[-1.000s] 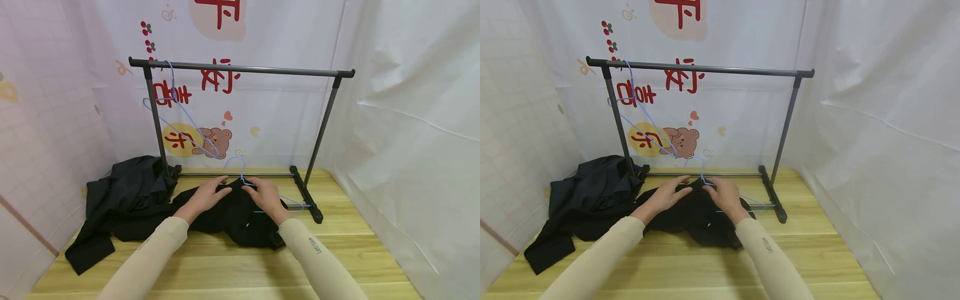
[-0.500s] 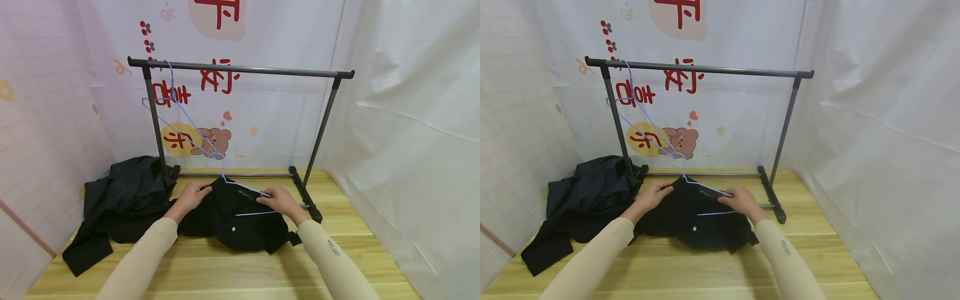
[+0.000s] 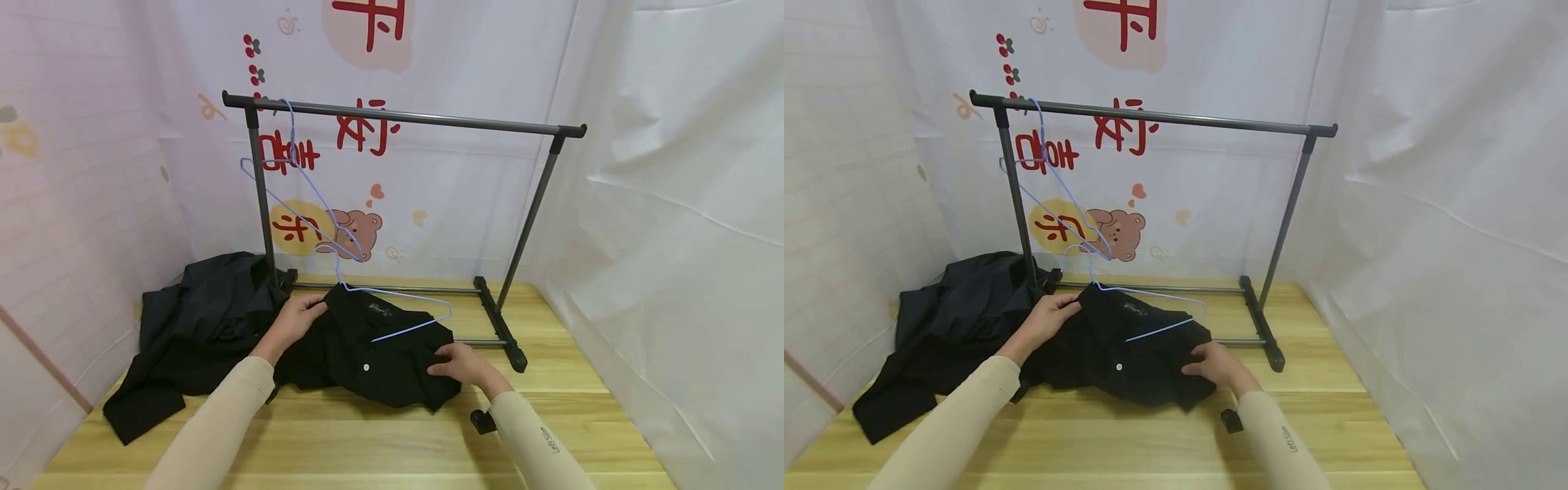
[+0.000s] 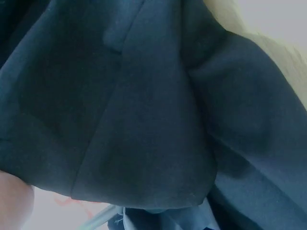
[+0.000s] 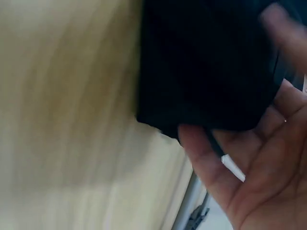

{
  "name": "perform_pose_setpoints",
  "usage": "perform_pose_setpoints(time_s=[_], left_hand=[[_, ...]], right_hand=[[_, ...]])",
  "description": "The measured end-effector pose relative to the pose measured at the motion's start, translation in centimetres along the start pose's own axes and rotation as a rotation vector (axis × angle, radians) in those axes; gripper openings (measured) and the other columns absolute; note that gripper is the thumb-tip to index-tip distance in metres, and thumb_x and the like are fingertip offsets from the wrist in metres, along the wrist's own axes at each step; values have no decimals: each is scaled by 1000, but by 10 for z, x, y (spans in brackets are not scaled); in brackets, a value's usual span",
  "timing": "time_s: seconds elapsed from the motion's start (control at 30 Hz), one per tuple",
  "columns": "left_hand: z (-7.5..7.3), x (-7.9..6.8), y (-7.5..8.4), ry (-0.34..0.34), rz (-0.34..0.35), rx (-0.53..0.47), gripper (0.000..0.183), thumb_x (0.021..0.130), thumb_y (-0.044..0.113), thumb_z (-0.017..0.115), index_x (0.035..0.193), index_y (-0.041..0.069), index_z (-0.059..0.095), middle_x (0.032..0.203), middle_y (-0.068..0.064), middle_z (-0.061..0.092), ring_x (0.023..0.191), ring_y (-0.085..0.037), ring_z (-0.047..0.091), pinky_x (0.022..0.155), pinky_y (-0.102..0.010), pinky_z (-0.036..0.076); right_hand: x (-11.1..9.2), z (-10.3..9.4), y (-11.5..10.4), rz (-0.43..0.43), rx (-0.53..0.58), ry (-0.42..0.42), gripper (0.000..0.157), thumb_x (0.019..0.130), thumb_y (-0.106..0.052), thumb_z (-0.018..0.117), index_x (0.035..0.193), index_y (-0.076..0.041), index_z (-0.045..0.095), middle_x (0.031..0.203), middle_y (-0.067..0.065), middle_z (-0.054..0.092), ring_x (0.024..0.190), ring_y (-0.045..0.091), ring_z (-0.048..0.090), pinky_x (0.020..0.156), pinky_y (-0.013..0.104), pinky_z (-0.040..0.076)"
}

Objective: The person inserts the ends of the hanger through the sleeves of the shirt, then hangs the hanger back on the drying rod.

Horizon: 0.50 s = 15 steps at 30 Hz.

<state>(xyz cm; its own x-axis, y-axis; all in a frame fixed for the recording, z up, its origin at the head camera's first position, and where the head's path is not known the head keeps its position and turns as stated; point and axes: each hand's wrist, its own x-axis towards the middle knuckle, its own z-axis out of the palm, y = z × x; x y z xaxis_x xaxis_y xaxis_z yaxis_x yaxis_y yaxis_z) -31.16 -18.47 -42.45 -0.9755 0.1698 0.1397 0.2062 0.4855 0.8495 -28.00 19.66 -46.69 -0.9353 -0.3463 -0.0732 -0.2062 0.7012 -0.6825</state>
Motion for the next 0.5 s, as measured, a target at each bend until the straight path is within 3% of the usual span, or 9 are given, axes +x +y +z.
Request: perform_pose_setpoints(time_s=[0.13,0.3,0.43,0.5], left_hand=[[1,1,2,-11,5,-15,34,105,18,51,133,2,62,131,-18,61,121,-33,55,102,-49,42],[6,-3,6,-53,-24,-150,40,103,19,51,138,0,58,136,-19,57,128,-35,50,108,-50,37],[17,-5,14,-73,-31,-267,45,102,33,57,134,2,61,123,-15,65,112,-29,60,99,-44,46],[23,-5,18,-70,-12,-302,44,101,37,58,128,2,64,111,-10,69,97,-24,65,88,-39,51]], right_hand=[[-2,-5,9,-10,-48,137,19,96,-16,65,90,1,69,82,9,61,80,24,56,71,38,46],[-2,-36,11,22,-1,363,20,99,-16,61,107,-3,74,104,14,71,97,29,63,85,45,50],[-5,-64,-1,33,43,558,24,99,-22,62,111,-5,75,111,16,71,104,33,63,90,48,48],[-6,-74,-8,41,74,678,25,98,-25,64,110,-7,75,107,15,72,98,34,64,84,46,49]])
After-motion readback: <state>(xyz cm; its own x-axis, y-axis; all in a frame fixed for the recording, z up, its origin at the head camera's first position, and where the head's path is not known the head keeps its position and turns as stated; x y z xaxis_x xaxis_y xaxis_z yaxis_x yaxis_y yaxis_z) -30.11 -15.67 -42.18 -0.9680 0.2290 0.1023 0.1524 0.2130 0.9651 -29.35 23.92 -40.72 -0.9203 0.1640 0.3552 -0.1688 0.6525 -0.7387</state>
